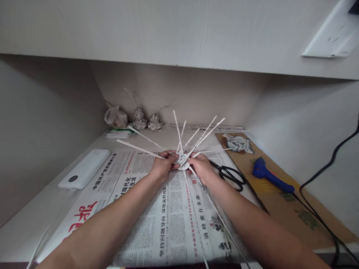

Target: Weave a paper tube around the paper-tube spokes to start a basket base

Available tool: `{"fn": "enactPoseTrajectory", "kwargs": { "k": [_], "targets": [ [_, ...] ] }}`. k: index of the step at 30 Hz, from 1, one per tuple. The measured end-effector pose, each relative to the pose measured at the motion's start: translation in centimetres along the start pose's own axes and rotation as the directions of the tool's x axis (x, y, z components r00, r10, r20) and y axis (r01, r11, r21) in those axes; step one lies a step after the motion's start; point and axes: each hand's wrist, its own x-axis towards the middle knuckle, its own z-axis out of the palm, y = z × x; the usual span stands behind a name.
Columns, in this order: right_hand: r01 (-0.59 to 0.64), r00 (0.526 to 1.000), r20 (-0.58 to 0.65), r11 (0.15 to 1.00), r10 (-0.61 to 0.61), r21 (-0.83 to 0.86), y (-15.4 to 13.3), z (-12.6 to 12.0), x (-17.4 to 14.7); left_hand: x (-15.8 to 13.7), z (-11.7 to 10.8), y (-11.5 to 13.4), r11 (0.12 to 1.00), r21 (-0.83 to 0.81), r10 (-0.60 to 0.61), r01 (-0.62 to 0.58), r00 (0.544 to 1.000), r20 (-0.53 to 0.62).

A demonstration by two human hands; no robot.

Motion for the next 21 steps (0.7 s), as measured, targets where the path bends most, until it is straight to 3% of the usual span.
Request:
{"fn": "enactPoseTrajectory", "kwargs": {
  "k": [8, 17, 21],
  "targets": [
    [0.145, 0.986, -0.084, 0.989, -0.141, 0.043, 1.1, 0.6, 0.1, -0.2, 0.0, -0.3, 0.998, 0.056, 0.006, -0.009, 0.998, 0.062],
    [0.309, 0.926, -0.147, 0.922, -0.348, -0.234, 1.7, 0.2, 0.1, -0.5, 0.1, -0.6, 0.989, 0.108, 0.096, -0.102, 0.994, 0.060],
    [0.256, 0.953, -0.154, 0.965, -0.263, -0.059, 1.7, 0.4, 0.4, -0.6, 0.1, -0.5, 0.984, 0.126, 0.117, -0.125, 0.991, 0.071]
  ]
}}
